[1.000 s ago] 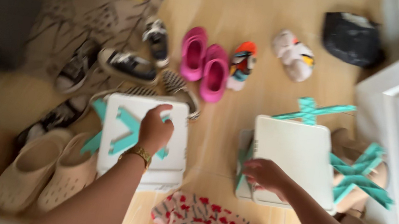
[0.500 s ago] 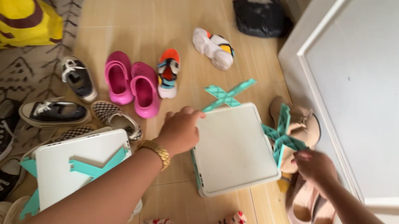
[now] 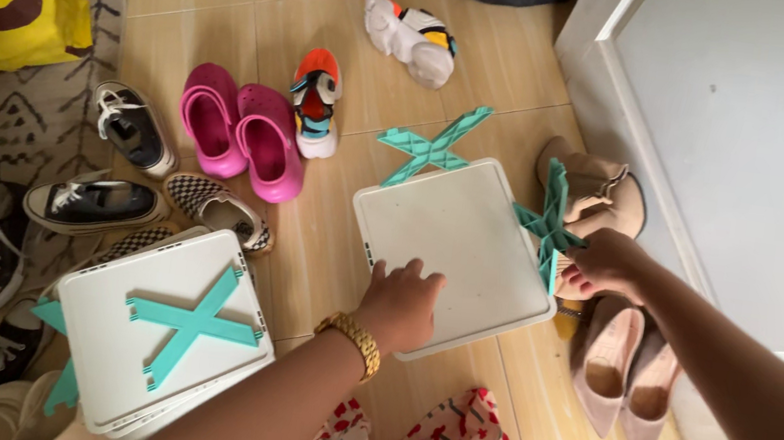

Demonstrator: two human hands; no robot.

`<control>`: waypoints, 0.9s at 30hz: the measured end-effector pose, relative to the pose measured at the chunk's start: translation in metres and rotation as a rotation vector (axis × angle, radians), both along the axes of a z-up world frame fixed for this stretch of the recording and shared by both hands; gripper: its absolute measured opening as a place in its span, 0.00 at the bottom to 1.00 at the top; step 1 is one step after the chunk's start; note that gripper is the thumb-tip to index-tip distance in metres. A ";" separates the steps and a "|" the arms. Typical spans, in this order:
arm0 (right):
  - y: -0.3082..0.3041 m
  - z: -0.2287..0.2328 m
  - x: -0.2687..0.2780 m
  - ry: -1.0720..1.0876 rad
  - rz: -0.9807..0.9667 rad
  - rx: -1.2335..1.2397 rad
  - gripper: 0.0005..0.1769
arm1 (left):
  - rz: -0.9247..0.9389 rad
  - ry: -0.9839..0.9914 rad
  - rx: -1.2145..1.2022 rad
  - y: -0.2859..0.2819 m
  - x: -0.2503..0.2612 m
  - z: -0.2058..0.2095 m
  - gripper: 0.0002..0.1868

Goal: The person assembles a modular shoe rack by hand, connecting white square panels with teal cross-shaped connectors. They repeatedly attach and detach panels to form a stacked structure.

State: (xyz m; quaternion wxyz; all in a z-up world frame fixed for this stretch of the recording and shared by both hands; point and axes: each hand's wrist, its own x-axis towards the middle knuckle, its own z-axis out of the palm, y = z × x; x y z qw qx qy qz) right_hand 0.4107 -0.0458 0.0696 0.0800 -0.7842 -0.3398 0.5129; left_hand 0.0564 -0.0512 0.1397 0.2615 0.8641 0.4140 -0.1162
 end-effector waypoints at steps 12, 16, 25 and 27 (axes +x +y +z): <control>-0.037 0.030 -0.150 0.292 -0.078 -0.076 0.32 | 0.137 0.138 -0.142 -0.006 -0.067 -0.028 0.27; -0.026 0.065 -0.187 0.379 -0.009 -0.200 0.44 | 0.141 0.194 -0.161 -0.005 -0.076 -0.042 0.26; -0.012 0.006 -0.206 0.581 -0.280 -0.007 0.36 | 0.023 0.174 -0.005 -0.028 -0.071 -0.078 0.44; -0.004 -0.008 -0.207 0.666 -0.332 0.143 0.28 | 0.013 0.123 0.042 -0.033 -0.067 -0.084 0.43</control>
